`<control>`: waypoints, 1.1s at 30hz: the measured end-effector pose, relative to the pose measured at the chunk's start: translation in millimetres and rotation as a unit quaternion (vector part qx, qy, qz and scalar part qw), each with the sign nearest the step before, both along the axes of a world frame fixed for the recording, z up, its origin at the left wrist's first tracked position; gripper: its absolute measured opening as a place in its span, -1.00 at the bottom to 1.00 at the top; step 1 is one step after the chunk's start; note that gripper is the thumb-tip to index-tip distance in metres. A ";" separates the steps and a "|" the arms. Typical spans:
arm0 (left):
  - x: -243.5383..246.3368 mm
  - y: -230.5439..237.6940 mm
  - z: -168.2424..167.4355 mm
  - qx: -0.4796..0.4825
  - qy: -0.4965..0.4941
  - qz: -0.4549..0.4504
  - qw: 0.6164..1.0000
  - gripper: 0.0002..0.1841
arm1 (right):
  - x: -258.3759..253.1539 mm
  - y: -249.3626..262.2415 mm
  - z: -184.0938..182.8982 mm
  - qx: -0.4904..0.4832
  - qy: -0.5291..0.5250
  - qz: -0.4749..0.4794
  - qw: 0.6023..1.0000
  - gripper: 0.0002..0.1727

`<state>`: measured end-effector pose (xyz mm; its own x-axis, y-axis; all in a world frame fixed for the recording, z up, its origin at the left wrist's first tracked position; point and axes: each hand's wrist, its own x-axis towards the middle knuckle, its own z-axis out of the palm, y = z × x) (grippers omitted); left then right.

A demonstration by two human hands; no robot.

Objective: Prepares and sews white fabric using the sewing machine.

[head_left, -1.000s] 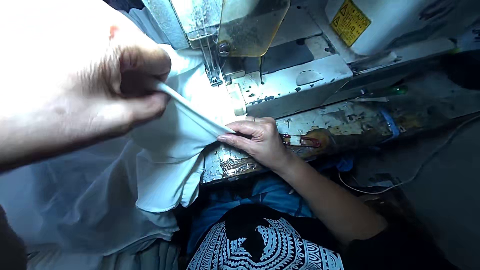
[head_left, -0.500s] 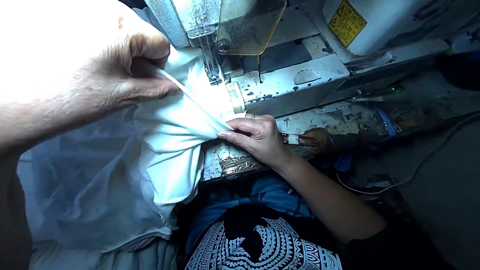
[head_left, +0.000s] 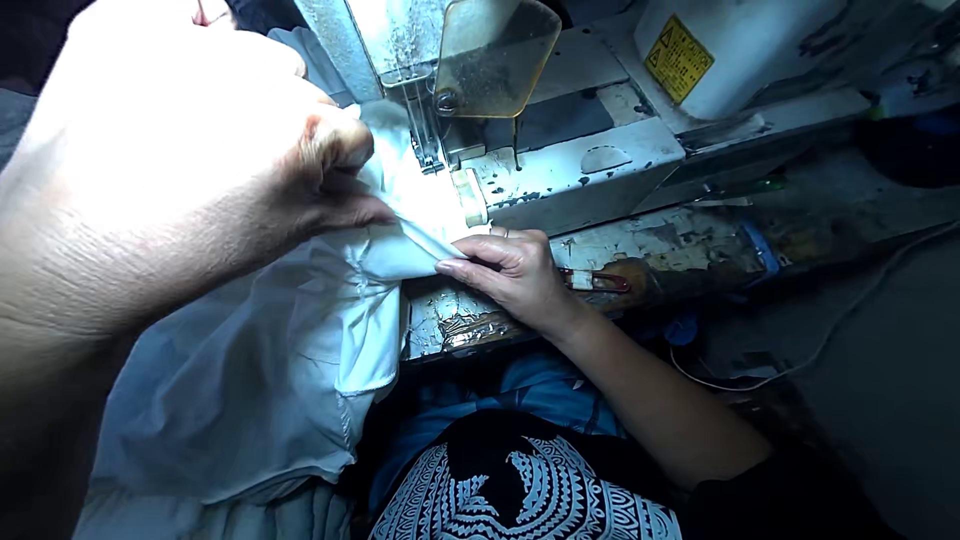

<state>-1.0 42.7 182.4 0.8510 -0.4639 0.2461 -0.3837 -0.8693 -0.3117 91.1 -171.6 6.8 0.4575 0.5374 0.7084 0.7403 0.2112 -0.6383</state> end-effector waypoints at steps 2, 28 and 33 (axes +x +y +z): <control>-4.2 -5.0 -0.6 -0.005 -0.003 -0.003 1.000 -0.46 | 0.7 0.1 0.7 0.005 -0.004 0.001 1.000 -0.88; -37.4 -45.1 -72.0 -0.107 -0.046 0.017 0.993 -0.76 | -26.4 -14.0 11.7 0.019 0.025 -0.019 0.999 -0.88; -35.0 -34.1 -92.7 -0.151 -0.088 0.040 0.984 -0.81 | -28.0 -11.9 9.7 0.022 0.040 -0.025 0.999 -0.87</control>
